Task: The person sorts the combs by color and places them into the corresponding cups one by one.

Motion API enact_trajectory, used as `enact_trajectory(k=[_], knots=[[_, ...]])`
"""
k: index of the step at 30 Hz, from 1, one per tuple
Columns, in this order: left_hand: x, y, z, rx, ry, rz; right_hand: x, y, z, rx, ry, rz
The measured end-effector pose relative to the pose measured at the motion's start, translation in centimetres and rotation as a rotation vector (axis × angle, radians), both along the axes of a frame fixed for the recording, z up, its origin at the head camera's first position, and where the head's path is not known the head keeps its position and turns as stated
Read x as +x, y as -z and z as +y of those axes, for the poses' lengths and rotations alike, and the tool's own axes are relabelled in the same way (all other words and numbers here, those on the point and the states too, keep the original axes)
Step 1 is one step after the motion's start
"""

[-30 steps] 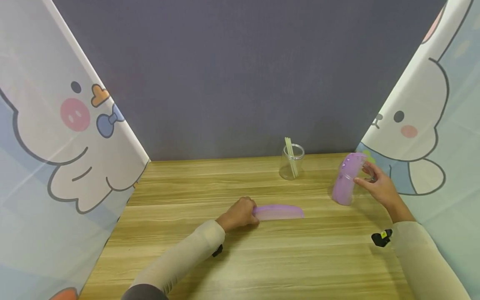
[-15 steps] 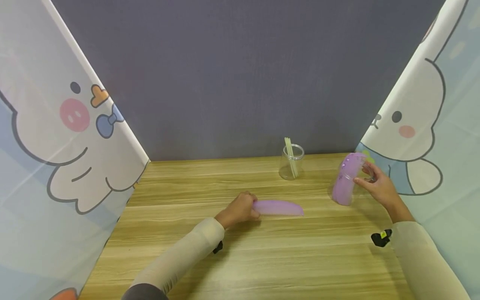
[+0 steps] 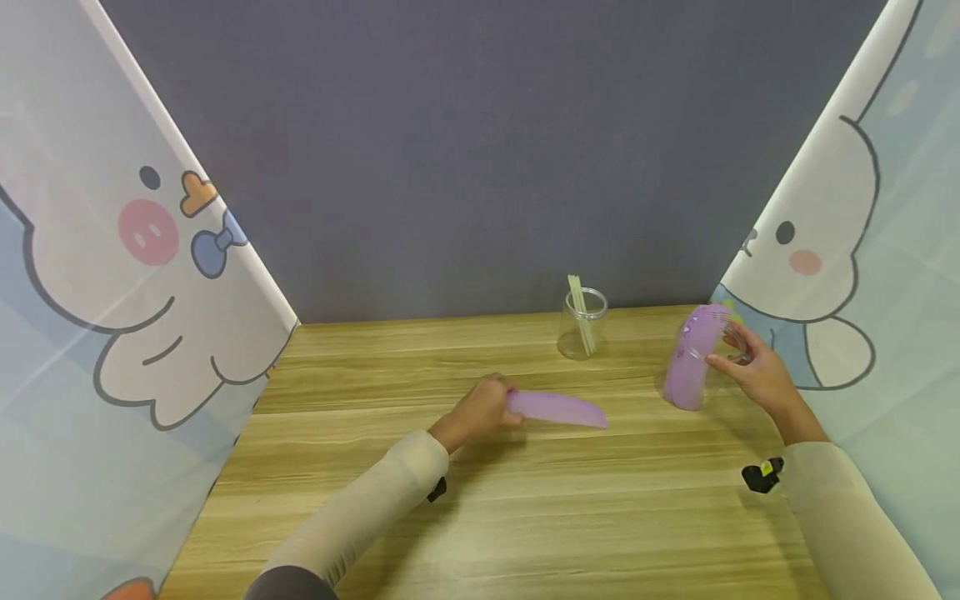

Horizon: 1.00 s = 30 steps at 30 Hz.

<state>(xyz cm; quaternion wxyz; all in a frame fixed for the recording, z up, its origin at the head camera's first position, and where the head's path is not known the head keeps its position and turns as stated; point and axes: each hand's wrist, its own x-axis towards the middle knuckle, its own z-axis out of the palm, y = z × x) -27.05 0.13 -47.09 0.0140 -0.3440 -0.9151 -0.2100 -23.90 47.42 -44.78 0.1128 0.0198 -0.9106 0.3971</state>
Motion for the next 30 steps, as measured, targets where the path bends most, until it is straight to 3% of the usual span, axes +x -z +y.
enact_trajectory(k=[10,21,30], knots=[[-0.3,-0.7,0.4,0.111,0.017,0.063,0.3,-0.3,-0.3,-0.022,-0.013,0.012],[-0.8,-1.6,0.9,0.254,-0.035,0.022,-0.1,0.0,0.1,-0.015,-0.005,0.003],[-1.6,-2.8,1.7,0.384,-0.036,0.023,0.1,-0.2,-0.1,-0.022,-0.015,0.007]])
